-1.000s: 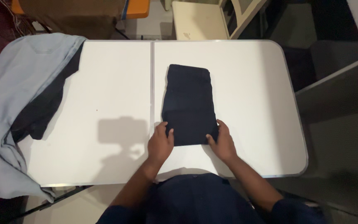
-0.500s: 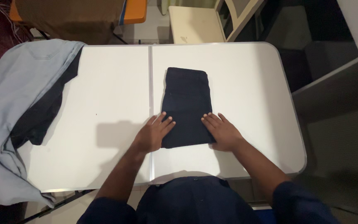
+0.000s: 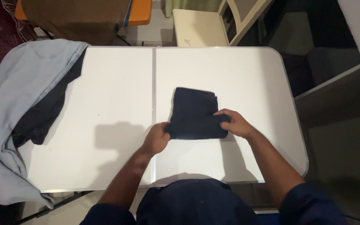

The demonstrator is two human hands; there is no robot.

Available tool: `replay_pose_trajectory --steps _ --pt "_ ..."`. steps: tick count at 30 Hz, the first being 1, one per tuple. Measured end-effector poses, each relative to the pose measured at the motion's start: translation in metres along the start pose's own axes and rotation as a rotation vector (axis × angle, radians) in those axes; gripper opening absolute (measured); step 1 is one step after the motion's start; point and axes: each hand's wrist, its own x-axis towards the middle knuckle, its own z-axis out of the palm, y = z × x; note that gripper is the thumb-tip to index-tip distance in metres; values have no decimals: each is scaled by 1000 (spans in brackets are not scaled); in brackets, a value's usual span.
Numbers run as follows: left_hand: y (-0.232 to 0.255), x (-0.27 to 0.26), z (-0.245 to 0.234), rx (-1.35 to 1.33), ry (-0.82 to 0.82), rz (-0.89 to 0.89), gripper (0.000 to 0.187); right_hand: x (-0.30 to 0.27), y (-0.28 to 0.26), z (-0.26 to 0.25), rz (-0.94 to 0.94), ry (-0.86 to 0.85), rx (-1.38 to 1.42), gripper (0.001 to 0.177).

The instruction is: The person folds a pair of dark pants on a white table and then places them into an open drawer with other clothes.

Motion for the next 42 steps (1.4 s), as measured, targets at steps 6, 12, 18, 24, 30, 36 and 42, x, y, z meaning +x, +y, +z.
replay_pose_trajectory --steps 6,12,18,24,30,36,42 --pt "12 7 29 3 140 -338 45 -18 24 42 64 205 362 58" --pt "32 24 33 5 176 -400 51 -26 27 55 -101 231 365 61" --pt "48 14 36 -559 246 -292 62 -18 29 59 -155 399 265 57" --pt "83 11 43 -55 317 -317 57 1 33 67 -109 538 118 51" --pt "82 18 48 146 347 -241 44 6 31 70 -41 642 2 50" --pt "73 22 42 49 389 -70 66 17 24 63 82 678 -70 53" --pt "76 37 42 220 305 -302 53 26 21 60 166 642 -78 55"
